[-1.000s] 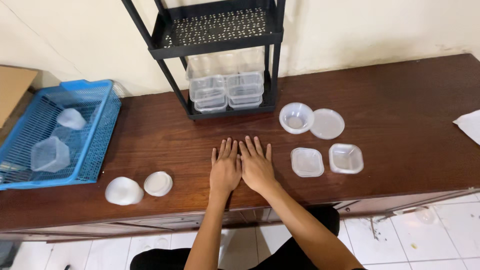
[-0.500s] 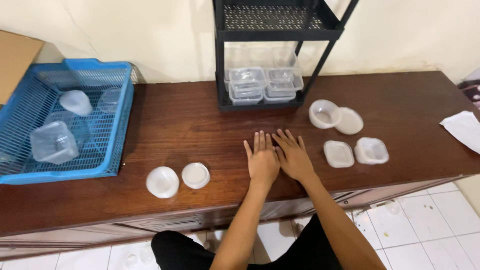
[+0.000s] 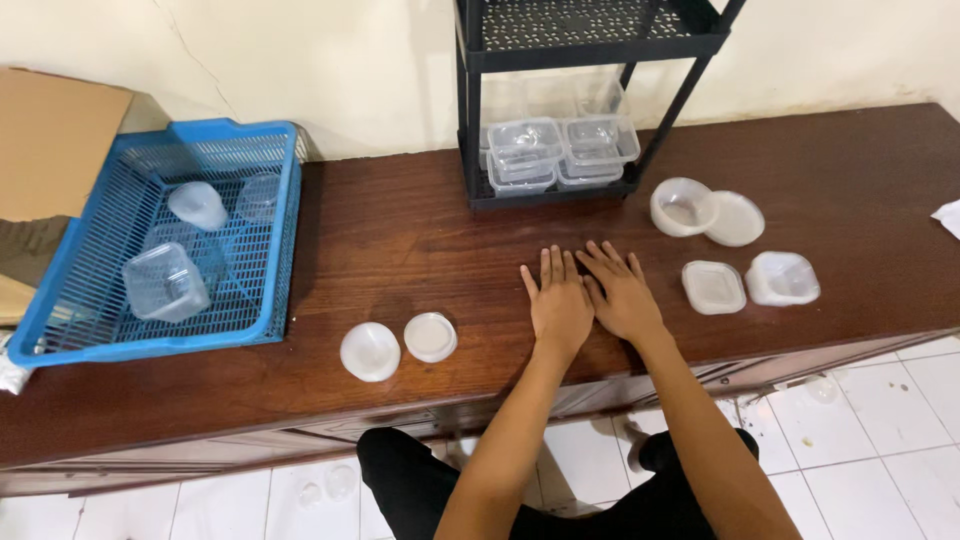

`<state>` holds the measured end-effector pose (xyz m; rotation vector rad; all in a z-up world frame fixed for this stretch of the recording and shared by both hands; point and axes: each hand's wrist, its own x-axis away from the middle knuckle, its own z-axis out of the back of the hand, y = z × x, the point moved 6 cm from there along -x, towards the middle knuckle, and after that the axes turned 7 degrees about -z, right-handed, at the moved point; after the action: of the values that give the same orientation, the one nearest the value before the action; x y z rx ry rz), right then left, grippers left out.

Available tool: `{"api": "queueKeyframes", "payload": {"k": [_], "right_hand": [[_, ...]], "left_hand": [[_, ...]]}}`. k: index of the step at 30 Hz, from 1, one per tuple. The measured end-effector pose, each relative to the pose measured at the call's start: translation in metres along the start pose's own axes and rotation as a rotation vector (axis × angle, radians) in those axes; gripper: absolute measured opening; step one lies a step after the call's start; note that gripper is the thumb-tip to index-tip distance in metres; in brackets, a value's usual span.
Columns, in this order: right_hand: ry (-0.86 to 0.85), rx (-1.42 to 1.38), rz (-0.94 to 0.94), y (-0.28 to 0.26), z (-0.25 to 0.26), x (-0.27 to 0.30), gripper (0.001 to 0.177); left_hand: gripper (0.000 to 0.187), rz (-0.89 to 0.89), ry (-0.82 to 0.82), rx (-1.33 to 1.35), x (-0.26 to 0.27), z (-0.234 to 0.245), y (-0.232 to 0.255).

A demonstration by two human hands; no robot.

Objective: The person sits on the floor and organizes clear plastic containers and lids on a wooden table. They open and close containers, match lids to bases, and place them on a black metal rack.

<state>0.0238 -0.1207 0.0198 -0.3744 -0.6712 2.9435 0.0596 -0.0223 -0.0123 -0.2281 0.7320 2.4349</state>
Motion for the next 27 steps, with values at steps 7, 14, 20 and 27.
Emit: {"api": "queueKeyframes", "payload": {"k": [7,14,20,27], "right_hand": [[0.048,0.038,0.046,0.015,-0.014,0.000,0.046],[0.036,0.058,0.072,-0.015,-0.029,0.002,0.047],[-0.143,-0.170,0.225,-0.094,-0.066,0.031,0.045],[-0.181,-0.102,0.180,-0.136,-0.050,0.035,0.049]], "left_hand": [[0.053,-0.098,0.131,-0.034,0.021,0.006,0.001],[0.051,-0.088,0.255,-0.029,0.093,0.054,0.006],[0.052,-0.007,0.325,-0.082,0.159,0.102,-0.012],[0.028,-0.045,0.522,0.272,0.203,0.156,-0.033]]}}
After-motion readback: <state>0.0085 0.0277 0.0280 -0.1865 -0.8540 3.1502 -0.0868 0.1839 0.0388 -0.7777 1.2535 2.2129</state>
